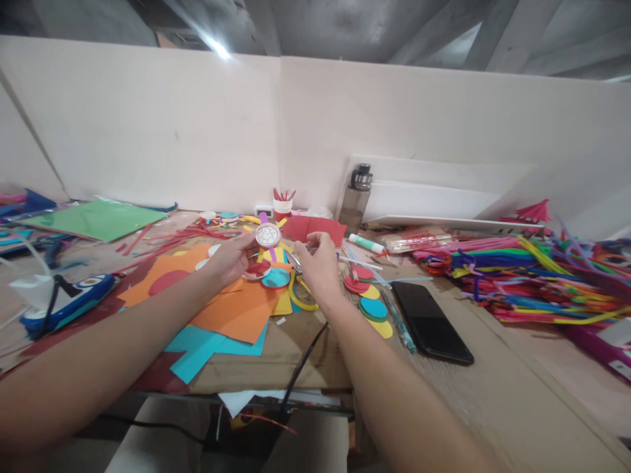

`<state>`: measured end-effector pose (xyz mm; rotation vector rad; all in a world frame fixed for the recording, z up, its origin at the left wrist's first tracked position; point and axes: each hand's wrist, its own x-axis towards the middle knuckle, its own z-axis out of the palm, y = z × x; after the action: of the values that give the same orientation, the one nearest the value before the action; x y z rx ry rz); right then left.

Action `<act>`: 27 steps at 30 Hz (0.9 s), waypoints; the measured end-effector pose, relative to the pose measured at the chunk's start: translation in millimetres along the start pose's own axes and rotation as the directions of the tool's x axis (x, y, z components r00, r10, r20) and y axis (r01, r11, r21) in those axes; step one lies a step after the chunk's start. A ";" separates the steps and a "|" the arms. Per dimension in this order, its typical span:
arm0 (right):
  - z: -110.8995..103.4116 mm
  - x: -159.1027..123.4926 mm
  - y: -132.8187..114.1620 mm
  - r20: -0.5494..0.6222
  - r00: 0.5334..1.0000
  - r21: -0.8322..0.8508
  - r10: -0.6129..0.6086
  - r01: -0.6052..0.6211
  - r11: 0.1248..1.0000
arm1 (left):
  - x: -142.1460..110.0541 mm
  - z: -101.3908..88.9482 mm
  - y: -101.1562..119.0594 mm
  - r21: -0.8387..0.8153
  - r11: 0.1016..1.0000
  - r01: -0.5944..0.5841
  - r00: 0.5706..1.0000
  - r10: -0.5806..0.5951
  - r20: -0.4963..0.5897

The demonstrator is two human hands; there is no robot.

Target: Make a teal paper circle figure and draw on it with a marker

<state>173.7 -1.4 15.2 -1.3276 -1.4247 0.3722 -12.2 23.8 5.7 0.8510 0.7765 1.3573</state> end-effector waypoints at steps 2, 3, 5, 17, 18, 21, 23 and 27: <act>-0.5 -1.3 -1.8 0.004 1.000 -0.011 -0.017 0.017 1.000 | -0.9 0.3 -0.4 0.008 1.000 -0.002 1.000 0.002 0.022; -0.5 -2.5 -3.0 0.009 0.999 -0.028 -0.047 0.047 0.998 | -2.3 1.1 -0.6 0.016 1.000 -0.006 0.999 0.005 0.033; 0.2 -6.2 -5.3 0.041 0.986 -0.085 -0.162 0.165 0.983 | -6.7 3.8 -0.9 0.041 0.999 -0.026 0.998 0.023 0.065; 1.0 -14.8 -17.5 0.216 0.924 -0.062 -0.315 0.335 0.940 | -22.1 19.2 0.4 -0.016 0.998 0.059 0.960 -0.053 0.276; 1.1 -15.0 -18.5 0.212 0.930 -0.042 -0.301 0.317 0.948 | -23.2 20.5 1.4 -0.031 0.996 0.083 0.956 -0.071 0.285; 2.7 -16.8 -20.6 0.209 0.940 0.005 -0.270 0.275 0.961 | -25.6 22.6 3.0 -0.052 0.991 0.120 0.957 -0.102 0.272; 3.8 -17.6 -21.6 0.203 0.948 0.026 -0.244 0.244 0.970 | -24.1 21.1 2.2 -0.048 0.989 0.138 0.959 -0.122 0.255; 3.5 -16.1 -21.7 0.169 0.965 0.019 -0.201 0.201 0.980 | -14.1 13.7 0.3 -0.060 0.989 0.134 0.979 -0.122 0.165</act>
<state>156.2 -20.6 23.6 -1.1584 -1.6853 0.3581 -1.4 8.9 12.5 0.8288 0.6430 1.1800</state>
